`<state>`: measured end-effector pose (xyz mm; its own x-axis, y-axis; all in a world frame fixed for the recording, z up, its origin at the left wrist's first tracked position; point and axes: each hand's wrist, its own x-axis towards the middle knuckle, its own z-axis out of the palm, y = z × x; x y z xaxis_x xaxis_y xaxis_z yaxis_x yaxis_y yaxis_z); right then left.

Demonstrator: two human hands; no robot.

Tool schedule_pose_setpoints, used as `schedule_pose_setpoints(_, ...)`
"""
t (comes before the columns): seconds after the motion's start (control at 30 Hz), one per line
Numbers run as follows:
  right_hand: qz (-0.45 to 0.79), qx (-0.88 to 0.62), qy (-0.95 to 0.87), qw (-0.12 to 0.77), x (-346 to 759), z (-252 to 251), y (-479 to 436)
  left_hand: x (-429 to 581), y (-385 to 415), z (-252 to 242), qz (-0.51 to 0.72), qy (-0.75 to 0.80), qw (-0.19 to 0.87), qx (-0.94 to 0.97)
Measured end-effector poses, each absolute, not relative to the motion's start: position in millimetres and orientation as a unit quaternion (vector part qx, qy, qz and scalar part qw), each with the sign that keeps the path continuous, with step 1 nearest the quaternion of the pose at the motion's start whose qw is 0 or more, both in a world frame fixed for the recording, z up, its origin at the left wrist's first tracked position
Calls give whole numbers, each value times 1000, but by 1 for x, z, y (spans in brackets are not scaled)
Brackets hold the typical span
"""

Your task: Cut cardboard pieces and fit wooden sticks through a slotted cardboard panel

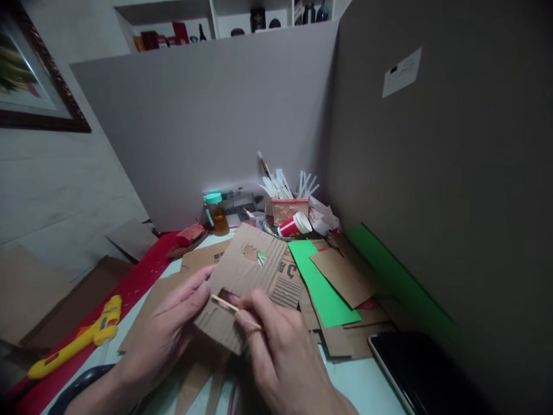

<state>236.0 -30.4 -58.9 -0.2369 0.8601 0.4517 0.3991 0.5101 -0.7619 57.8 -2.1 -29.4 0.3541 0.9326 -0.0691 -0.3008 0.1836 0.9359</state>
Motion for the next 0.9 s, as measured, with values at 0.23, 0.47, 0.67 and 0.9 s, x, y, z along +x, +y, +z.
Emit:
schedule_pose_setpoints(0.23,184,-414,-759,468,241,-60,-28,58,-1,-32,476,326,703,416)
schedule_pose_setpoints(0.47,130,-406,-759,491,241,-60,-26,58,-3,-21,452,362,656,484)
schedule_pose_setpoints(0.67,163,-388,-748,514,239,-58,-25,58,-4,-22,462,372,642,486)
schedule_pose_setpoints(0.9,135,-385,-752,517,236,-59,-26,60,-7,-27,473,394,598,514)
